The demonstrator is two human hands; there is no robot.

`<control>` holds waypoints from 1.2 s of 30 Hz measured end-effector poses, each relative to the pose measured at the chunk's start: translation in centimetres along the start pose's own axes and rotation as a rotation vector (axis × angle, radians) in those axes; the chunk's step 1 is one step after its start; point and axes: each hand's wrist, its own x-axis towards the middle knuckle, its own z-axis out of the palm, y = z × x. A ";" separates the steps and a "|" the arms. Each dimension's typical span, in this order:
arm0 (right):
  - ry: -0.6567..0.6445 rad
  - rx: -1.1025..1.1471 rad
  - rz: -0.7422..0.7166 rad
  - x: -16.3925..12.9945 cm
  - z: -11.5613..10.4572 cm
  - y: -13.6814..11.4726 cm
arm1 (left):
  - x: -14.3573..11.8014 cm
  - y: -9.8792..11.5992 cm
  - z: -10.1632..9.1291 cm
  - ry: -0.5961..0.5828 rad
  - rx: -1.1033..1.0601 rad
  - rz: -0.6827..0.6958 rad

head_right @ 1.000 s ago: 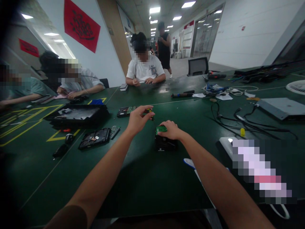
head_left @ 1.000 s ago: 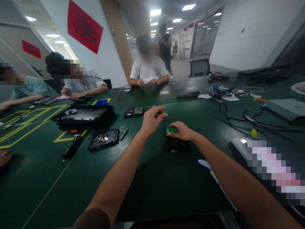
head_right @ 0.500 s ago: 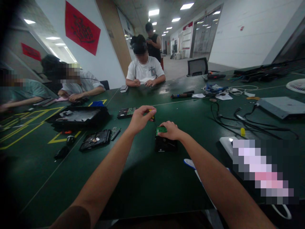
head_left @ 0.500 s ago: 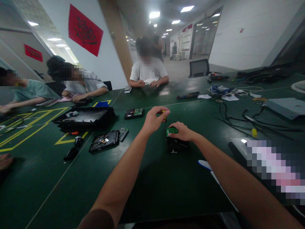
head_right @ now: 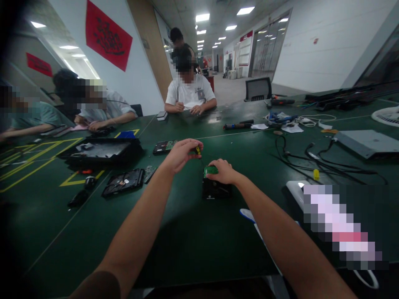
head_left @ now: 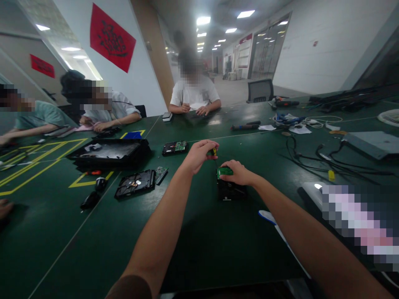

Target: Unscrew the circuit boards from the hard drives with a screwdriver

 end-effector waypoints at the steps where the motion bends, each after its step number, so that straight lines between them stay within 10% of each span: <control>1: -0.001 0.002 -0.003 -0.1 0.0 0.0 | 0.0 0.0 -0.3 0.010 0.036 0.013; 12: -0.013 0.010 0.001 -0.1 -0.1 0.2 | 0.5 -0.3 0.2 0.037 -0.193 -0.090; 36: -0.011 0.019 0.005 -0.1 -0.2 0.0 | 0.1 -0.1 0.4 0.170 0.004 -0.063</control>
